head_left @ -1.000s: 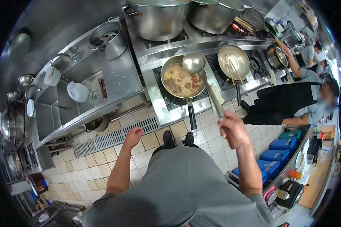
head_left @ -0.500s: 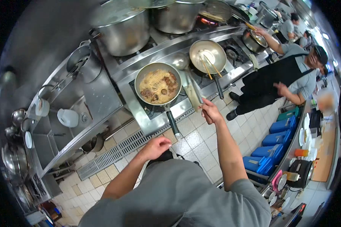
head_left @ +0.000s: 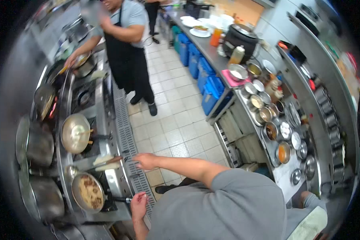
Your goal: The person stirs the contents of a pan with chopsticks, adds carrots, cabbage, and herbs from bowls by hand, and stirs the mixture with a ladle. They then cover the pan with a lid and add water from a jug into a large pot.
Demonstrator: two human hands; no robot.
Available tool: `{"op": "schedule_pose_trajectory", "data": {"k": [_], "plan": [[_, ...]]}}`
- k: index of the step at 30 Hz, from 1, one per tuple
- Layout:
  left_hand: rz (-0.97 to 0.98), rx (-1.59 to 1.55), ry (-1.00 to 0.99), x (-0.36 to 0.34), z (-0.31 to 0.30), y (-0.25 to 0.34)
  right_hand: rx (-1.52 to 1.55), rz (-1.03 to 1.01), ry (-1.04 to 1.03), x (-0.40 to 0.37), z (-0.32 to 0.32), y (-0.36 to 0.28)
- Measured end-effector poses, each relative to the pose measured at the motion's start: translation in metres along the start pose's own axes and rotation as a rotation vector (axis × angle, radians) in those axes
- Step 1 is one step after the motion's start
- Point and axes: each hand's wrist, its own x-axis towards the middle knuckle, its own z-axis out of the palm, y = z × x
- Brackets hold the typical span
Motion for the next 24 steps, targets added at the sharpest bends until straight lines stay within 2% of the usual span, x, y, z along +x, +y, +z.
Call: {"op": "schedule_pose_trajectory", "data": {"k": [2, 3, 4, 6, 7, 8, 9, 10, 11, 12, 13, 14, 16, 17, 18, 19, 21, 24], "plan": [[0.034, 0.050, -0.050, 0.019, 0.014, 0.023, -0.017, 0.143, -0.070, -0.074, -0.050, 0.064], [0.044, 0.091, -0.073, 0.030, 0.027, 0.037, -0.012, 0.312, -0.029, -0.121, -0.082, 0.097], [0.049, 0.089, -0.068, 0.043, 0.036, 0.042, 0.008, 0.430, 0.107, -0.169, -0.104, 0.138], [0.084, 0.134, -0.097, 0.063, 0.065, 0.063, -0.028, 0.796, 0.390, -0.269, -0.170, 0.173], [0.098, 0.162, -0.092, 0.071, 0.081, 0.072, -0.120, 0.853, 0.601, -0.315, -0.190, 0.205], [0.127, 0.175, -0.109, 0.089, 0.095, 0.064, 0.016, 0.940, 0.806, -0.358, -0.228, 0.191], [0.139, 0.203, -0.151, 0.101, 0.112, 0.058, -0.002, 0.974, 0.923, -0.396, -0.263, 0.184], [0.100, 0.211, -0.176, 0.112, 0.132, 0.054, 0.174, 0.971, 1.104, -0.432, -0.293, 0.179], [0.063, 0.225, -0.210, 0.124, 0.153, 0.051, 0.073, 0.942, 1.178, -0.466, -0.327, 0.161], [0.035, 0.264, -0.280, 0.130, 0.174, 0.046, 0.047, 0.868, 1.339, -0.496, -0.352, 0.146], [0.099, 0.366, -0.336, 0.162, 0.184, 0.008, -0.025, 0.901, 1.444, -0.519, -0.384, 0.107], [0.127, 0.514, -0.391, 0.159, 0.209, 0.021, -0.108, 0.883, 1.503, -0.552, -0.406, 0.084], [0.184, 0.689, -0.482, 0.139, 0.260, 0.051, -0.201, 0.643, 1.799, -0.613, -0.445, 0.041], [0.159, 0.635, -0.571, 0.135, 0.284, 0.064, -0.125, 0.745, 1.835, -0.652, -0.463, 0.008], [0.129, 0.580, -0.658, 0.137, 0.309, 0.076, -0.303, 0.479, 1.963, -0.696, -0.475, -0.005], [0.144, 0.602, -0.693, 0.142, 0.333, 0.086, -0.401, 0.558, 2.092, -0.730, -0.489, -0.043], [0.246, 0.766, -0.744, 0.151, 0.367, 0.101, -0.961, 0.698, 2.203, -0.800, -0.510, -0.091], [0.389, 0.855, -0.773, 0.172, 0.410, 0.129, -1.291, 0.959, 2.444, -0.889, -0.518, -0.159]]}}
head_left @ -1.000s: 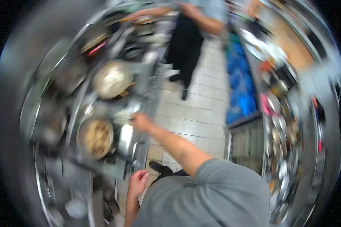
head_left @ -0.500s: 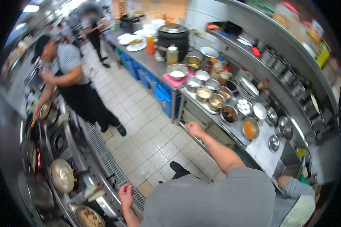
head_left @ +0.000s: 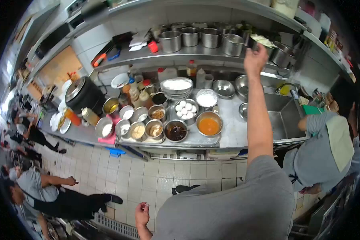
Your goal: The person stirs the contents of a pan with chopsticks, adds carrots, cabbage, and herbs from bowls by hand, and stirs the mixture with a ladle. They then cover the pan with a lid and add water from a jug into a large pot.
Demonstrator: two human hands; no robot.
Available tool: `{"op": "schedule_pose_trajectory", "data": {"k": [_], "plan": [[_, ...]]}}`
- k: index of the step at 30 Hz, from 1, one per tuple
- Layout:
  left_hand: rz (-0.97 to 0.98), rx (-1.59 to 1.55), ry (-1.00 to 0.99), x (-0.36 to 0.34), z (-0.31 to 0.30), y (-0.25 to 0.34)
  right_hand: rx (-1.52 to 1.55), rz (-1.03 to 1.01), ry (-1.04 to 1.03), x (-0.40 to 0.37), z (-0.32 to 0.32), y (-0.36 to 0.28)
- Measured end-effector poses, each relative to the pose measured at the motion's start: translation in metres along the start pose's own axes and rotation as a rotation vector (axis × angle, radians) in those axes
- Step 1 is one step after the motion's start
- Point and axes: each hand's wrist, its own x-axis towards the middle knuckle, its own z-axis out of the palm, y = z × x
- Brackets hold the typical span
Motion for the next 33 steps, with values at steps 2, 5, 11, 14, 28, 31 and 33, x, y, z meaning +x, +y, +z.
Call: {"op": "schedule_pose_trajectory", "data": {"k": [2, 5, 11, 14, 28, 31, 33], "plan": [[0.052, 0.051, 0.008, 0.018, -0.002, 0.021, -0.220, 0.024, 0.211, 0.057, -0.021, 0.057], [0.114, 0.070, 0.063, 0.029, -0.007, 0.039, -0.579, 0.186, 0.170, 0.111, -0.059, 0.112], [0.125, 0.252, -0.067, 0.033, -0.006, 0.069, -0.738, 0.000, -0.282, 0.181, -0.114, 0.212], [0.118, 0.246, -0.087, 0.042, 0.000, 0.083, -0.666, 0.016, -0.366, 0.213, -0.135, 0.267], [0.278, -0.398, -0.518, 0.064, 0.046, 0.255, -0.004, -0.015, -1.147, -0.081, -0.174, -0.044], [0.415, -0.595, -0.579, 0.063, 0.067, 0.289, 0.280, -0.169, -1.268, -0.205, -0.110, -0.069], [0.286, -0.669, -0.495, 0.068, 0.077, 0.291, 0.346, -0.133, -1.417, -0.268, -0.090, -0.086]]}}
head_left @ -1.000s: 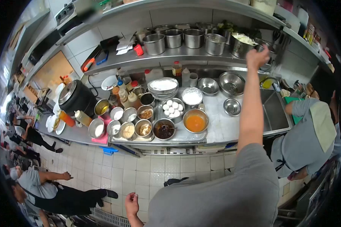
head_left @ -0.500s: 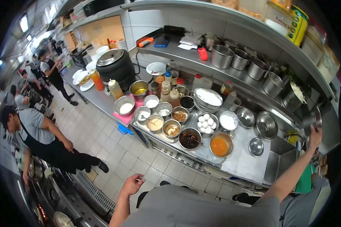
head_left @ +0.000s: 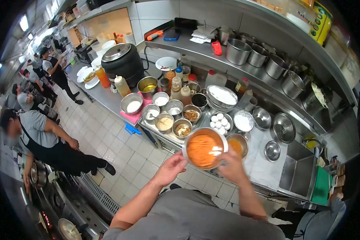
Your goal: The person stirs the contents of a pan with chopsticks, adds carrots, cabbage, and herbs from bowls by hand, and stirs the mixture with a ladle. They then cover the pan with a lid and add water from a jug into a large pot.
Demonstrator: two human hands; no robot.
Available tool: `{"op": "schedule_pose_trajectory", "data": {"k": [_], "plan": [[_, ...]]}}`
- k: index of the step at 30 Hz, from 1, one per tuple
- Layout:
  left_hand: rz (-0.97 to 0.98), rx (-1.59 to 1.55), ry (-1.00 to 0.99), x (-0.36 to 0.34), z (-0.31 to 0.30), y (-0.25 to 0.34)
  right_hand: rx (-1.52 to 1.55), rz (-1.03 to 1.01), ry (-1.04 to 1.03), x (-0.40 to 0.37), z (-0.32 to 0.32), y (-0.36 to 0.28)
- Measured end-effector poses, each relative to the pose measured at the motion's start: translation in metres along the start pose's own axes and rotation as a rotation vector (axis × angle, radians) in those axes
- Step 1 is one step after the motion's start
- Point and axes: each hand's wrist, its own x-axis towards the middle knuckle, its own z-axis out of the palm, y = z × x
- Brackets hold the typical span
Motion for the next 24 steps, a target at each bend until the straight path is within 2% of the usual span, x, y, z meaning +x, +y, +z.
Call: {"op": "schedule_pose_trajectory", "data": {"k": [1, 3, 4, 6, 8, 10, 11, 12, 15, 16, 18, 20, 22, 23, 24], "plan": [[-0.002, 0.000, 0.011, -0.001, -0.005, -0.003, 0.048, -0.013, -0.014, 0.007, 0.027, -0.010], [-0.007, 0.023, 0.302, -0.006, -0.020, -0.007, 0.064, -0.075, -0.034, 0.023, 0.063, -0.019], [-0.014, 0.014, 0.316, -0.010, -0.024, 0.002, 0.065, -0.133, -0.065, 0.032, 0.066, -0.021], [-0.027, 0.108, 0.542, -0.027, -0.037, 0.017, 0.080, -0.247, -0.165, 0.057, 0.070, -0.029], [0.123, 0.153, 0.643, -0.036, -0.065, -0.013, 0.219, -0.127, -0.060, 0.081, 0.081, -0.028], [0.253, 0.207, 0.726, -0.046, -0.085, -0.029, 0.443, -0.161, -0.210, 0.107, 0.088, -0.061], [0.303, 0.231, 0.763, -0.050, -0.090, -0.032, 0.281, -0.293, -0.311, 0.121, 0.099, -0.085], [0.338, 0.311, 0.759, -0.056, -0.094, -0.033, 0.247, -0.369, -0.342, 0.129, 0.128, -0.102], [0.360, 0.374, 0.842, -0.083, -0.091, -0.032, -0.295, -0.677, -0.664, 0.133, 0.224, -0.120], [0.347, 0.345, 0.884, -0.097, -0.091, -0.032, -0.333, -0.815, -0.713, 0.124, 0.240, -0.133], [0.163, 0.080, 0.957, -0.128, -0.093, -0.036, -0.263, -1.037, -0.877, 0.101, 0.282, -0.128], [-0.075, -0.251, 0.998, -0.164, -0.077, -0.017, -0.383, -1.013, -1.209, 0.090, 0.288, -0.160], [-0.014, -0.261, 1.142, -0.187, -0.082, -0.047, -0.357, -1.026, -1.200, 0.073, 0.305, -0.166], [0.012, -0.287, 1.235, -0.196, -0.083, -0.070, -0.333, -1.121, -1.234, 0.062, 0.315, -0.181], [0.046, -0.016, 1.397, -0.203, -0.084, -0.096, -0.367, -0.982, -1.345, 0.050, 0.323, -0.197]]}}
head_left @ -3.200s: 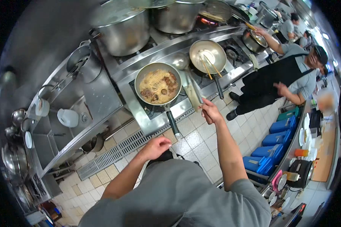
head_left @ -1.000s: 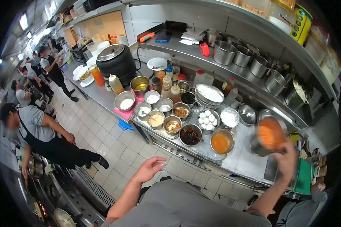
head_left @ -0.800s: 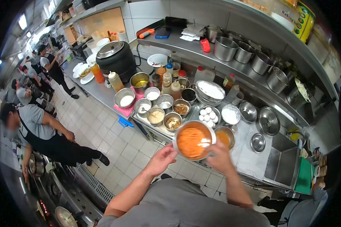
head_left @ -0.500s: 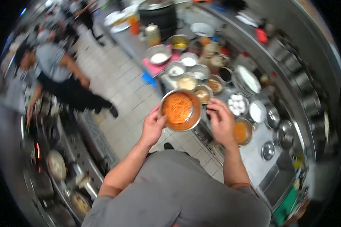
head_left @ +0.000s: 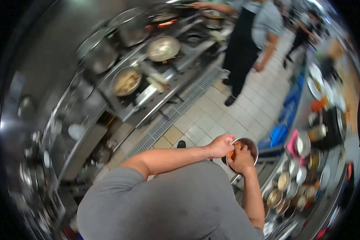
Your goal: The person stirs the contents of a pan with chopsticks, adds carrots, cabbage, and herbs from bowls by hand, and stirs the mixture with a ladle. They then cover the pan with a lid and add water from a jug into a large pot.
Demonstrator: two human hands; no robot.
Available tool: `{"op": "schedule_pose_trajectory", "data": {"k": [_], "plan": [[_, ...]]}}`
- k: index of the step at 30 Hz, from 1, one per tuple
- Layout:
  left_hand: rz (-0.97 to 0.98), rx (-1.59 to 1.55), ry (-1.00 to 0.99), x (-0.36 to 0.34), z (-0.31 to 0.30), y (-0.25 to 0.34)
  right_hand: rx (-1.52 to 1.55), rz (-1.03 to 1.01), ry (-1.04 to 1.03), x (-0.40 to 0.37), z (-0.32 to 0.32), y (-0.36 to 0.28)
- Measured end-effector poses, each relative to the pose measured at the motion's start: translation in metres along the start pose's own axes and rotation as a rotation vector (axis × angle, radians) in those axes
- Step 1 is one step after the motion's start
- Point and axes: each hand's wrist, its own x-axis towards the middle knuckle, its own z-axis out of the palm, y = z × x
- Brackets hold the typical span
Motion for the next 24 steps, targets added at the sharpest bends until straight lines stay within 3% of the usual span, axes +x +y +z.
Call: {"op": "schedule_pose_trajectory", "data": {"k": [1, 2, 4, 6, 8, 10, 12, 14, 18, 20, 22, 24], "plan": [[0.173, 0.193, 0.139, -0.003, -0.008, -0.013, 0.089, 0.100, -0.099, 0.009, 0.000, -0.014], [0.166, 0.178, 0.203, -0.012, -0.021, -0.012, 0.121, 0.031, -0.038, 0.024, 0.015, -0.025], [0.011, 0.102, 0.256, -0.035, -0.048, -0.005, 0.030, -0.447, 0.204, 0.079, 0.089, -0.006], [0.002, 0.156, 0.312, -0.050, -0.077, -0.021, 0.068, -0.513, 0.207, 0.082, 0.080, -0.061], [-0.018, 0.134, 0.424, -0.063, -0.099, -0.036, 0.111, -0.320, 0.108, 0.092, 0.058, -0.106], [0.030, 0.117, 0.475, -0.080, -0.128, -0.048, 0.174, -0.502, 0.277, 0.117, 0.058, -0.125], [-0.020, -0.224, 0.541, -0.102, -0.157, -0.042, 0.193, -0.576, 0.132, 0.145, 0.062, -0.147], [0.028, -0.207, 0.580, -0.097, -0.184, -0.091, 0.239, -0.624, 0.123, 0.162, 0.065, -0.184], [0.027, -0.295, 0.619, -0.128, -0.265, -0.102, 0.349, -0.735, 0.082, 0.196, 0.075, -0.267], [0.161, -0.025, 0.728, -0.149, -0.312, -0.102, 0.315, -0.782, 0.145, 0.225, 0.094, -0.301], [0.026, 0.050, 0.746, -0.171, -0.353, -0.097, 0.703, -0.594, -0.092, 0.244, 0.106, -0.341], [0.032, 0.075, 0.792, -0.185, -0.391, -0.108, 0.736, -0.571, -0.095, 0.264, 0.115, -0.380]]}}
